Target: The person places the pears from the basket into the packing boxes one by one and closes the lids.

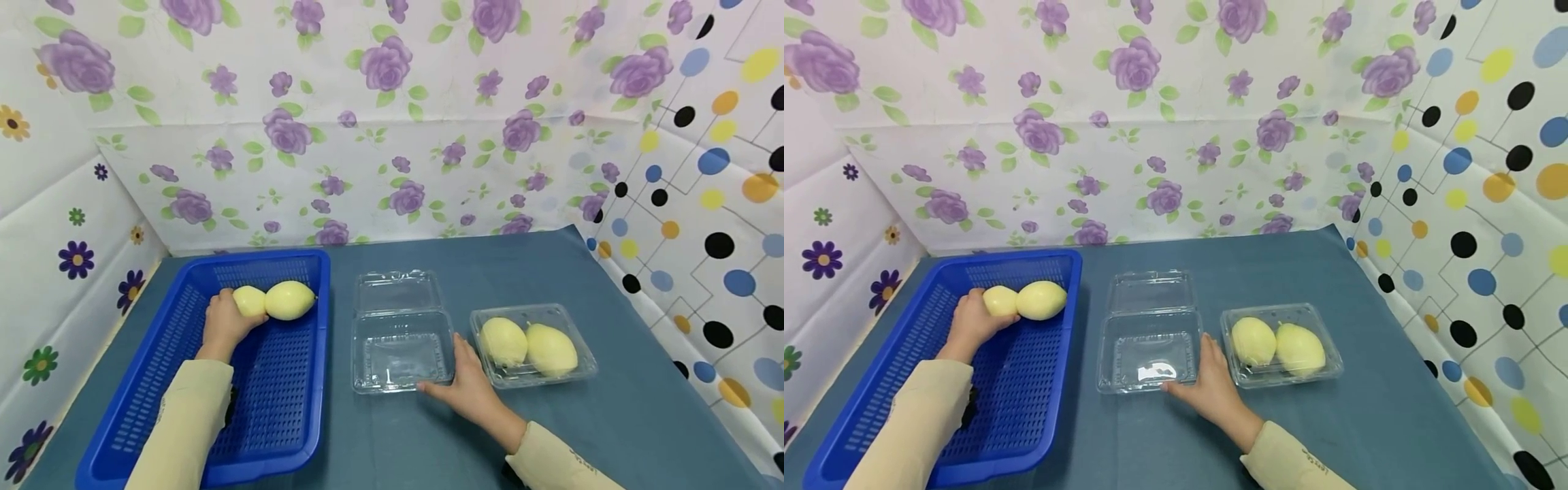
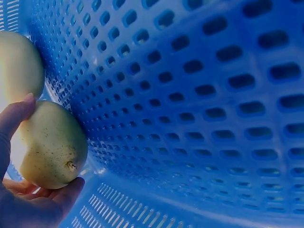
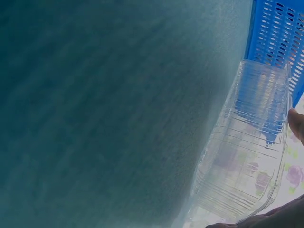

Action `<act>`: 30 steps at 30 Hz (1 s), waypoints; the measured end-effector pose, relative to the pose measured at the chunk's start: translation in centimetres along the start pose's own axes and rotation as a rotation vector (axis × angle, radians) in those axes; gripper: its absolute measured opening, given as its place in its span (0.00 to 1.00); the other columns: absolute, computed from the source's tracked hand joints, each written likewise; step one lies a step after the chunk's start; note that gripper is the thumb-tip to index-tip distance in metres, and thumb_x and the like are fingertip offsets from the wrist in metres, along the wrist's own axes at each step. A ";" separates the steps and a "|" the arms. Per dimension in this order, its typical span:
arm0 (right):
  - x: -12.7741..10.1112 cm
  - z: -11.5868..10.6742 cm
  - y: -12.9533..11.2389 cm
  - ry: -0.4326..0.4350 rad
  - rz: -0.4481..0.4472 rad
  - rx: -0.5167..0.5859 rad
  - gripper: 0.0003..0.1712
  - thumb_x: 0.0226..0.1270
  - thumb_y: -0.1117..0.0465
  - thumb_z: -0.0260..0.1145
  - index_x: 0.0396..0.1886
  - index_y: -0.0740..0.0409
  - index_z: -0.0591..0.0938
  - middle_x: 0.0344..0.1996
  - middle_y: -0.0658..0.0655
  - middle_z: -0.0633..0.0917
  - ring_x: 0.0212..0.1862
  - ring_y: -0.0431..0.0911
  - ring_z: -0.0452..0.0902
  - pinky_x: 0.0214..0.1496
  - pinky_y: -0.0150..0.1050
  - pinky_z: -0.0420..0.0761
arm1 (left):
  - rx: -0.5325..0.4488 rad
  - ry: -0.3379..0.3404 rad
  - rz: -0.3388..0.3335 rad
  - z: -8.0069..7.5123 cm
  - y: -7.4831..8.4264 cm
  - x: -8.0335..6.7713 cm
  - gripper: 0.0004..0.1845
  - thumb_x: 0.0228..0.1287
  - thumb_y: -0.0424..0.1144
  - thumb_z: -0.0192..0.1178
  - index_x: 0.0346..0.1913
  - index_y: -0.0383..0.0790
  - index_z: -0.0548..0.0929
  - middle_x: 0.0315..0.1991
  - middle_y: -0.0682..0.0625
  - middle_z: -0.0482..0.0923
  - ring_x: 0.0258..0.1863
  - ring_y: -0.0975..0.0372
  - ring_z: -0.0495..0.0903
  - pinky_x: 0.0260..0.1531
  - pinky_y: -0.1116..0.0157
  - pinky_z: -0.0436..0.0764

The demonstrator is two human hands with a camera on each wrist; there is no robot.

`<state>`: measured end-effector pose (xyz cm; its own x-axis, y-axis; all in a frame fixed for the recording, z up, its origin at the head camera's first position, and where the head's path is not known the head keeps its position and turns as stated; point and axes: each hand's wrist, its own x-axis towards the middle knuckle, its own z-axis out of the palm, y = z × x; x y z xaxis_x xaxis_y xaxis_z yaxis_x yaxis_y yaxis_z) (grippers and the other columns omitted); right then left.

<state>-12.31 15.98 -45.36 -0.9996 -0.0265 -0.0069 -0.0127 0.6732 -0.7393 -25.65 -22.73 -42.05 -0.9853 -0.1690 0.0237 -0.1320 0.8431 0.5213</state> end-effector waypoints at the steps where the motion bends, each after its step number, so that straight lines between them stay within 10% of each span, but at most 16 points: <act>1: 0.0 0.0 0.0 -0.002 0.003 -0.002 0.65 0.46 0.46 0.77 0.72 0.75 0.50 0.70 0.76 0.55 0.71 0.69 0.48 0.65 0.66 0.59 | 0.003 -0.002 -0.007 -0.1 0.0 -0.1 0.45 0.49 0.42 0.71 0.60 0.16 0.60 0.53 0.20 0.64 0.52 0.30 0.66 0.49 0.38 0.70; 30: -0.1 -0.1 0.0 -0.025 0.005 0.001 0.65 0.48 0.45 0.76 0.72 0.74 0.48 0.71 0.75 0.53 0.72 0.69 0.47 0.66 0.66 0.59 | -0.051 0.087 -0.135 -1.9 1.7 -1.1 0.47 0.49 0.44 0.71 0.64 0.20 0.58 0.55 0.22 0.64 0.53 0.33 0.68 0.50 0.40 0.71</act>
<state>-12.23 16.04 -45.28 -0.9988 -0.0413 -0.0271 -0.0077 0.6727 -0.7399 -24.60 -22.10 -39.53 -0.9456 -0.3244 0.0230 -0.2547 0.7829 0.5676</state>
